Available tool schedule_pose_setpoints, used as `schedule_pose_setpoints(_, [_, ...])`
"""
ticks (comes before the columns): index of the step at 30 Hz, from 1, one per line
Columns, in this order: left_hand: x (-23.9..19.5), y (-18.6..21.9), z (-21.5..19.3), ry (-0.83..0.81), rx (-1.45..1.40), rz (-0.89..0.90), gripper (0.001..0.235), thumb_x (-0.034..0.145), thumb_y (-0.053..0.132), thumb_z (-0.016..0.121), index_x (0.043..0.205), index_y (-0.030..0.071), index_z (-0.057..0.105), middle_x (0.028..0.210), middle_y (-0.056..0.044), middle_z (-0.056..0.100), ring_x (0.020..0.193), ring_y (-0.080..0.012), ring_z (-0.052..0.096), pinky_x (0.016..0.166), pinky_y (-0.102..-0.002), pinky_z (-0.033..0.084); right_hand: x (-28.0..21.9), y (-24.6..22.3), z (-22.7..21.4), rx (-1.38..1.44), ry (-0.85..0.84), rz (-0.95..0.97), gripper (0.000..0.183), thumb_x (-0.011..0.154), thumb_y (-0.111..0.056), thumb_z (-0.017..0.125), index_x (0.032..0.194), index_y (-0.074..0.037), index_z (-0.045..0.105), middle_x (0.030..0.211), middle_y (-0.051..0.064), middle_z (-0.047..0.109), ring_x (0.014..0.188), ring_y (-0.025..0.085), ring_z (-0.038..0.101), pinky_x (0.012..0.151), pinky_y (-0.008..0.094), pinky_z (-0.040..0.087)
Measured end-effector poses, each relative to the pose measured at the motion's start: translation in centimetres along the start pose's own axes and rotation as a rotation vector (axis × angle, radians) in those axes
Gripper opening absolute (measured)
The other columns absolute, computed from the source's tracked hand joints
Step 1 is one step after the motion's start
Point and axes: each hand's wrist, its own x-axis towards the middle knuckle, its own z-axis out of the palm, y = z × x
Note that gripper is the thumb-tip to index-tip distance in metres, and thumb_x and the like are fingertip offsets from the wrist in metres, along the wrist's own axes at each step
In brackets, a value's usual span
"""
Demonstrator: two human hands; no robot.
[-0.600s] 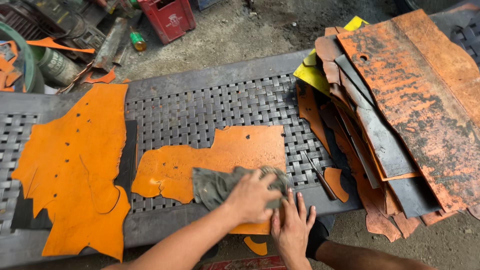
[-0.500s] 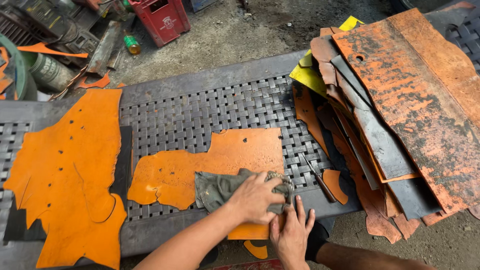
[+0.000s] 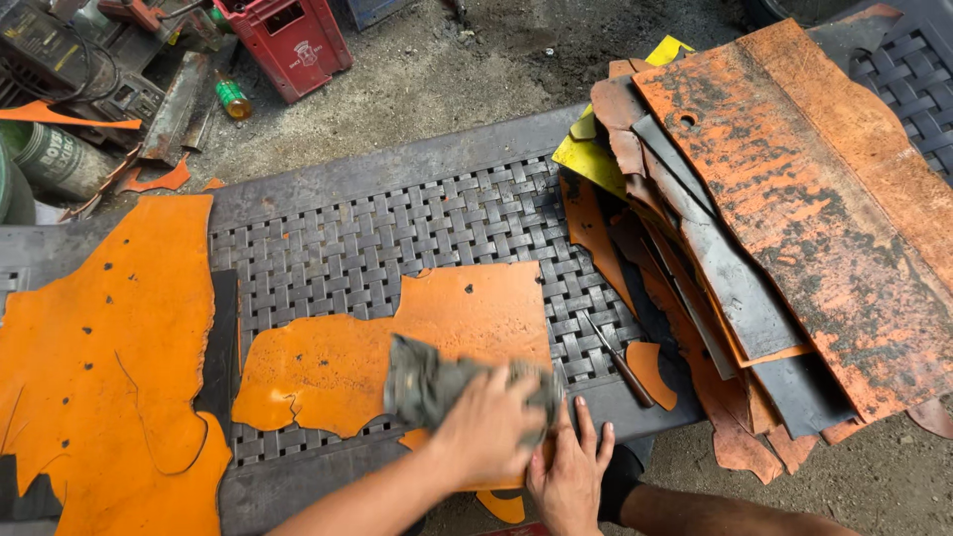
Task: The person uses a knife to cut shapes out of an orange leather sheet placed on a woven plastic bench. The person holds the leather with one hand and carefully cuts along marked lines with the other, removing small pieces as the cut progresses.
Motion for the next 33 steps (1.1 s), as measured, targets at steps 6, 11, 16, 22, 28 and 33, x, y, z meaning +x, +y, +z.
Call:
schedule_pose_setpoints(6, [2.6,-3.8,-0.7,0.154,-0.055,0.166,0.039,0.062,0.029,0.079,0.100,0.022,0.079,0.135,-0.012,0.058,0.115,-0.0394,0.056,0.087,-0.054,0.052,-0.5,0.2,1.8,0.036,0.087,0.067,0.020,0.088,-0.029,0.063,0.093,-0.010,0.062,0.152,0.010,0.050,0.145,0.031,0.038,0.120,0.063,0.012])
schedule_pose_setpoints(11, [9.3,-11.5,-5.7,0.156,0.157,-0.047,0.034,0.076,0.040,0.080,0.109,0.034,0.076,0.141,-0.004,0.053,0.111,-0.0322,0.058,0.087,-0.050,0.054,-0.5,0.7,2.0,0.021,0.020,0.095,0.020,0.088,-0.029,0.062,0.091,-0.009,0.064,0.152,0.010,0.048,0.146,0.031,0.035,0.119,0.064,0.010])
schedule_pose_setpoints(16, [8.3,-18.6,-11.8,0.046,0.426,-0.328,0.047,0.083,0.026,0.074,0.127,0.041,0.068,0.143,-0.006,0.052,0.124,-0.0337,0.054,0.103,-0.048,0.051,0.1,0.4,1.4,-0.001,-0.059,0.140,0.019,0.087,-0.030,0.063,0.090,-0.012,0.066,0.153,0.009,0.046,0.146,0.031,0.033,0.118,0.064,0.009])
schedule_pose_setpoints(22, [2.5,-20.0,-11.7,0.197,0.812,-0.667,0.022,0.085,0.030,0.068,0.096,0.017,0.081,0.166,-0.017,0.030,0.149,-0.0441,0.029,0.113,-0.067,0.022,0.1,-0.7,0.6,0.009,0.025,0.126,0.020,0.087,-0.030,0.066,0.092,-0.011,0.066,0.153,0.005,0.049,0.147,0.029,0.039,0.122,0.061,0.015])
schedule_pose_setpoints(28, [-6.4,-15.0,-5.9,0.018,0.214,-0.739,0.088,0.083,0.065,0.069,0.141,0.002,0.048,0.147,-0.024,0.041,0.133,-0.0434,0.041,0.114,-0.057,0.030,-5.1,3.1,2.6,0.077,0.210,0.183,0.052,0.072,-0.039,0.079,0.108,-0.004,0.065,0.121,0.020,0.062,0.113,0.038,0.057,0.098,0.052,0.043])
schedule_pose_setpoints(33, [-8.7,-13.2,-5.6,0.068,0.246,-0.678,0.091,0.068,0.074,0.077,0.123,0.004,0.058,0.123,-0.020,0.056,0.122,-0.0378,0.052,0.110,-0.049,0.040,-11.1,6.4,6.6,0.684,-0.366,1.033,0.050,0.088,-0.021,0.078,0.126,0.003,0.056,0.102,0.027,0.073,0.082,0.030,0.072,0.077,0.037,0.063])
